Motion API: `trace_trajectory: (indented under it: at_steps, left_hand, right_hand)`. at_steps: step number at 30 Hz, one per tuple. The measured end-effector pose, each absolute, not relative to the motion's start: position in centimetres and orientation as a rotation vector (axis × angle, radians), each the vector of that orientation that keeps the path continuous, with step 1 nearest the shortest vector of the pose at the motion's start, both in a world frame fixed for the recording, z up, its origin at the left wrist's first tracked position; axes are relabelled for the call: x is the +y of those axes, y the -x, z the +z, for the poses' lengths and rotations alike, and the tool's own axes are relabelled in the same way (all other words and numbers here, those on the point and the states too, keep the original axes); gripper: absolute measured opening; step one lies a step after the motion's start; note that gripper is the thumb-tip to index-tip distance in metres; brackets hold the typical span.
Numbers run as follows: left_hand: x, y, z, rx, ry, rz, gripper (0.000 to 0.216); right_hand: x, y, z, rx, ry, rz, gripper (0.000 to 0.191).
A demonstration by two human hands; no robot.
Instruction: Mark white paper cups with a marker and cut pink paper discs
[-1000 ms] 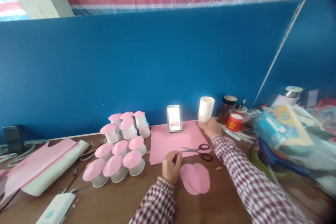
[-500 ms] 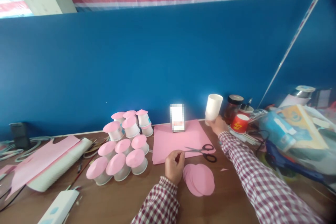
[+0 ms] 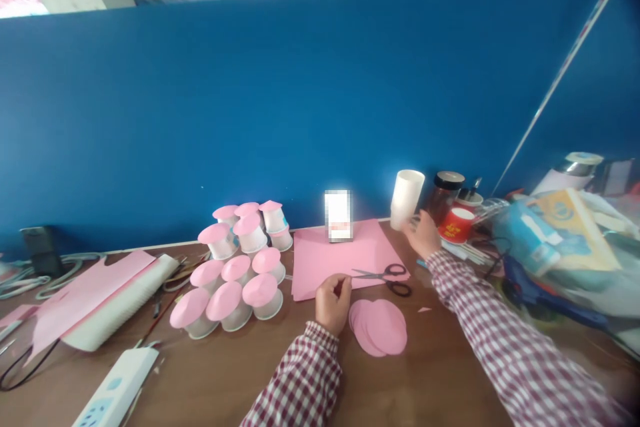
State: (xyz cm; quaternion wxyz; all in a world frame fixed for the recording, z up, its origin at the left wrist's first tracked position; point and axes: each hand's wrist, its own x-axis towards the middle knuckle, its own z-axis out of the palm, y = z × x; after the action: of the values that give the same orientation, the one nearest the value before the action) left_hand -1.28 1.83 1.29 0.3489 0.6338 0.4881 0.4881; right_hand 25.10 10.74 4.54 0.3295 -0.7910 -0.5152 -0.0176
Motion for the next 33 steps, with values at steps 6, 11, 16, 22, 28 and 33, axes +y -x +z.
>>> trace_trajectory:
  at_steps: [6,11,16,22,28,33]
  left_hand:
    - [1.9,1.1,1.0,1.248,-1.686,1.256,0.026]
    - [0.7,1.5,1.7,1.393,-1.944,1.161,0.025]
    - [-1.9,1.8,2.9,1.809,-2.285,0.746,0.029]
    - [-3.0,1.6,2.4,1.781,-2.239,0.693,0.022]
    - [-2.6,2.4,1.6,1.621,-2.23,0.786,0.01]
    - [-2.2,2.6,1.7,1.491,-2.174,0.799,0.022]
  right_hand:
    - [0.7,-20.2,5.0,-1.896,1.583,0.281,0.031]
    - [-4.8,-17.9,4.5,-2.236,1.67,0.274,0.062]
    - [-4.3,-17.3,4.7,-2.275,1.834,0.305,0.058]
    - [-3.0,-16.0,4.5,-2.212,1.831,0.374,0.05]
    - [-3.1,-15.2,4.6,-2.167,1.82,0.444,0.052]
    - [-3.0,-14.9,5.2,-2.229,1.768,0.585,0.063]
